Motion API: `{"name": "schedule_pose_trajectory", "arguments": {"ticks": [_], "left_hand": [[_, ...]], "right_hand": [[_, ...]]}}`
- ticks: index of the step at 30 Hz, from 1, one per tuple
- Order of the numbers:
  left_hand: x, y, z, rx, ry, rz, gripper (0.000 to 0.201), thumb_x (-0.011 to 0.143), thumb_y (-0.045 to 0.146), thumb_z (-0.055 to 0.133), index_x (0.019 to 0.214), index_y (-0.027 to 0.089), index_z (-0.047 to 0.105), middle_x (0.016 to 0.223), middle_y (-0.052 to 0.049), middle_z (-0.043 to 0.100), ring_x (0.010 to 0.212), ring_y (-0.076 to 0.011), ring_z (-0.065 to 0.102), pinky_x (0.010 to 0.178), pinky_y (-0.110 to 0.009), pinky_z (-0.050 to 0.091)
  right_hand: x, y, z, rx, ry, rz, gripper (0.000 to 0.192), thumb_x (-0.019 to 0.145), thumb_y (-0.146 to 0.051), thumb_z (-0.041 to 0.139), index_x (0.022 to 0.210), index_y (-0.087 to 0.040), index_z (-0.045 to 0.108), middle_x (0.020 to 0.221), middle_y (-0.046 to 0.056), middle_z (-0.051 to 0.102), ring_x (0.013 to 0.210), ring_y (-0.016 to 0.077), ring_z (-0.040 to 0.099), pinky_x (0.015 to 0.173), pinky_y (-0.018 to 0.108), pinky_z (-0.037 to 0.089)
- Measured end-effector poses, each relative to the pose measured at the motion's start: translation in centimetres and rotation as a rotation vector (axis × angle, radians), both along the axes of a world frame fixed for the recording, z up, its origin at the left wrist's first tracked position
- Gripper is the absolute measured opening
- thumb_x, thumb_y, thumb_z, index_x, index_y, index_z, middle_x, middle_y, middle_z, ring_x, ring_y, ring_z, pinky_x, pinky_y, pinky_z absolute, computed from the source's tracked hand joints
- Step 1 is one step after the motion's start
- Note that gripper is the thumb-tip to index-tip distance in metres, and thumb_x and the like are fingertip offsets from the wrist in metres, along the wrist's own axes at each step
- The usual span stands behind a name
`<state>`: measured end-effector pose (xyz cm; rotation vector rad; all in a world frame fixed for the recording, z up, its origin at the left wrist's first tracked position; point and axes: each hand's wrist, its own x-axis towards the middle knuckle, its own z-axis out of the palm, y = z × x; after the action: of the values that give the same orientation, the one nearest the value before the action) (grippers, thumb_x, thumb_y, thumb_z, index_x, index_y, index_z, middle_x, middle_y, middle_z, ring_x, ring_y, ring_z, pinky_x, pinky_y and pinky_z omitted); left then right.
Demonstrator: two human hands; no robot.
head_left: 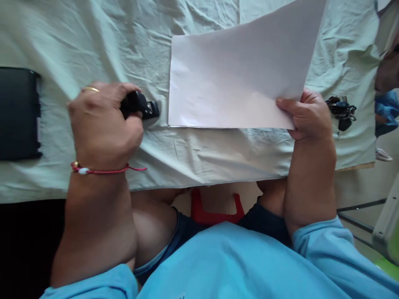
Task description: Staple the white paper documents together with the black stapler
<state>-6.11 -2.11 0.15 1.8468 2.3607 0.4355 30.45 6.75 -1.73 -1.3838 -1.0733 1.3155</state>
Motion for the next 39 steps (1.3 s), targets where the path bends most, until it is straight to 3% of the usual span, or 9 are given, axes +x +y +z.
{"name": "schedule_pose_trajectory", "arguments": {"ticks": [5, 10, 13, 16, 19, 21, 25, 34, 39], "left_hand": [[1.2, -0.2, -0.4, 0.209, -0.130, -0.038, 0.063, 0.079, 0.020, 0.067, 0.141, 0.017, 0.075, 0.147, -0.014, 0.072, 0.146, -0.0357, 0.063, 0.126, -0.056, 0.052], [5.1, -1.4, 0.0, 0.411, -0.449, 0.038, 0.037, 0.096, 0.025, 0.061, 0.133, 0.023, 0.064, 0.139, -0.011, 0.069, 0.121, -0.0225, 0.074, 0.096, -0.037, 0.066], [6.9, -1.5, -0.8, 0.449, -0.732, 0.015, 0.029, 0.101, 0.034, 0.064, 0.126, 0.021, 0.060, 0.132, -0.012, 0.071, 0.119, -0.0227, 0.074, 0.106, -0.039, 0.063], [7.5, -1.3, -1.8, 0.494, -0.982, -0.006, 0.045, 0.097, 0.049, 0.077, 0.132, 0.025, 0.061, 0.136, -0.010, 0.072, 0.135, -0.0263, 0.069, 0.113, -0.037, 0.058], [7.2, -1.2, -2.1, 0.373, -1.207, -0.040, 0.049, 0.088, 0.050, 0.089, 0.126, 0.025, 0.070, 0.126, -0.008, 0.078, 0.134, -0.0294, 0.070, 0.110, -0.037, 0.059], [6.8, -1.1, -1.8, 0.226, -1.312, -0.031, 0.039, 0.084, 0.049, 0.092, 0.109, 0.022, 0.077, 0.107, -0.008, 0.082, 0.113, -0.0283, 0.077, 0.098, -0.037, 0.062], [5.8, -0.8, -1.1, 0.050, -1.196, 0.034, 0.026, 0.077, 0.042, 0.094, 0.083, 0.021, 0.079, 0.081, -0.004, 0.080, 0.075, -0.0206, 0.069, 0.069, -0.032, 0.055], [5.7, -0.4, -1.7, 0.003, -1.211, 0.052, 0.031, 0.078, 0.044, 0.094, 0.089, 0.019, 0.079, 0.089, -0.004, 0.083, 0.082, -0.0191, 0.070, 0.074, -0.030, 0.055], [5.5, -0.2, -1.0, -0.113, -1.378, 0.036, 0.039, 0.063, 0.019, 0.099, 0.092, 0.022, 0.072, 0.077, 0.005, 0.077, 0.066, -0.0119, 0.062, 0.060, -0.024, 0.051]], "right_hand": [[0.9, 0.1, 0.8, -0.008, -0.035, -0.019, 0.032, 0.055, -0.021, 0.093, 0.084, -0.020, 0.078, 0.096, 0.007, 0.077, 0.086, 0.0204, 0.072, 0.084, 0.040, 0.066], [2.4, 0.2, 1.8, -0.006, -0.041, -0.084, 0.041, 0.044, -0.023, 0.098, 0.081, -0.019, 0.082, 0.091, 0.008, 0.077, 0.077, 0.0199, 0.070, 0.070, 0.036, 0.062], [2.8, 0.1, 2.3, 0.022, -0.024, -0.094, 0.044, 0.041, -0.027, 0.102, 0.079, -0.018, 0.082, 0.090, 0.007, 0.077, 0.072, 0.0174, 0.069, 0.069, 0.035, 0.062], [3.0, -0.2, 2.5, 0.047, 0.002, -0.081, 0.044, 0.043, -0.029, 0.104, 0.081, -0.018, 0.082, 0.090, 0.004, 0.078, 0.067, 0.0143, 0.066, 0.073, 0.035, 0.064], [3.0, -0.4, 2.6, 0.063, -0.012, -0.062, 0.039, 0.049, -0.028, 0.101, 0.082, -0.018, 0.083, 0.090, 0.003, 0.078, 0.066, 0.0131, 0.066, 0.068, 0.031, 0.063], [3.0, -0.6, 2.6, 0.014, -0.060, -0.033, 0.034, 0.054, -0.027, 0.100, 0.081, -0.018, 0.083, 0.088, 0.003, 0.078, 0.068, 0.0134, 0.067, 0.066, 0.028, 0.061], [3.1, -0.6, 2.2, -0.084, -0.093, 0.102, 0.042, 0.060, -0.025, 0.098, 0.100, -0.018, 0.086, 0.101, 0.004, 0.080, 0.086, 0.0172, 0.075, 0.082, 0.030, 0.067], [3.0, 0.4, 0.4, -0.047, -0.198, 0.044, 0.038, 0.061, -0.029, 0.089, 0.096, -0.018, 0.080, 0.086, 0.003, 0.075, 0.077, 0.0169, 0.070, 0.078, 0.033, 0.064], [3.4, 1.0, -0.2, 0.051, -0.293, -0.082, 0.025, 0.069, -0.015, 0.075, 0.094, -0.014, 0.080, 0.089, 0.004, 0.076, 0.071, 0.0114, 0.065, 0.064, 0.023, 0.053]]}}
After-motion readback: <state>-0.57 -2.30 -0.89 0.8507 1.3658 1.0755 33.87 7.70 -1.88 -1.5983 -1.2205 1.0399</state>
